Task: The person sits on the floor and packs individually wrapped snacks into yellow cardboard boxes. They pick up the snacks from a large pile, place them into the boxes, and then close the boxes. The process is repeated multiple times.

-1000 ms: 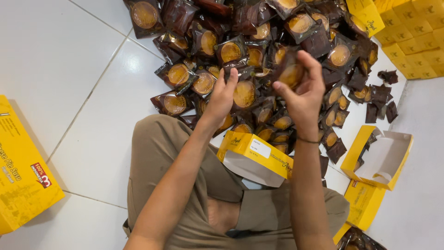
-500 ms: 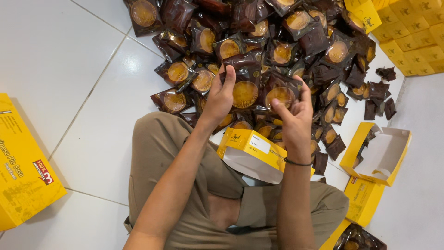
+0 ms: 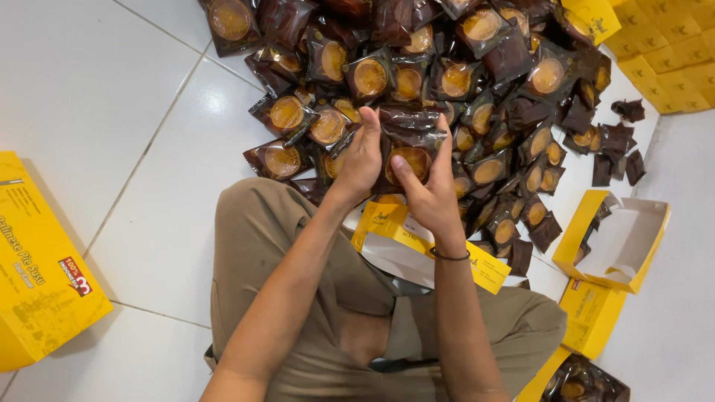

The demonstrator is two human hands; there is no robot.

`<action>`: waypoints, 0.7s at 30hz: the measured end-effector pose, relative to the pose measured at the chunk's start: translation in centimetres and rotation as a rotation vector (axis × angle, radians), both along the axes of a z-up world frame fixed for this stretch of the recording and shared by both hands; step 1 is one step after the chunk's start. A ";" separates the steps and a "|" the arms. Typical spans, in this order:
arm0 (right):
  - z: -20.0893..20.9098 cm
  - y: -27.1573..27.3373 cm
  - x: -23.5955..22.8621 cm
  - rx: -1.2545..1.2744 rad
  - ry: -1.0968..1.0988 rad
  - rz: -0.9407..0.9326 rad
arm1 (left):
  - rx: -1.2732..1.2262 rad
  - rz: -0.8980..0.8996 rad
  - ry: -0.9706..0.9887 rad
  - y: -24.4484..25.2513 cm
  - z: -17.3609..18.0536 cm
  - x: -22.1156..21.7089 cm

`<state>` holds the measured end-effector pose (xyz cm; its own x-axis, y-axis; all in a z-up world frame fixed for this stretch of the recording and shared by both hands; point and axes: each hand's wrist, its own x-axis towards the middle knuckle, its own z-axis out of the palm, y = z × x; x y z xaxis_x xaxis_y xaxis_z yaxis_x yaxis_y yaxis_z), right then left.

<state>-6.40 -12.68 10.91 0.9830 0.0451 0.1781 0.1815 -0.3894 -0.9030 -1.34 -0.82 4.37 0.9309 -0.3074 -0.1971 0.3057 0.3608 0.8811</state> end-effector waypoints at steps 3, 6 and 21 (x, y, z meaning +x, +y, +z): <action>0.7 -1.0 -1.1 0.119 -0.013 -0.013 | -0.008 -0.120 -0.082 2.2 4.5 -0.3; 4.0 -2.3 -6.6 0.252 0.225 -0.025 | -0.110 -0.340 -0.175 3.3 5.2 0.3; -6.0 -2.0 -11.1 -0.106 1.052 -0.434 | 0.727 -1.263 -0.304 -1.8 -2.6 -2.1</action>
<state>-17.47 -14.73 4.90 0.5790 -0.3688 -0.7272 -0.8137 -0.3176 -0.4868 -3.44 -2.64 1.73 0.1637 -0.8446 -0.5097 -0.1501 -0.5320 0.8334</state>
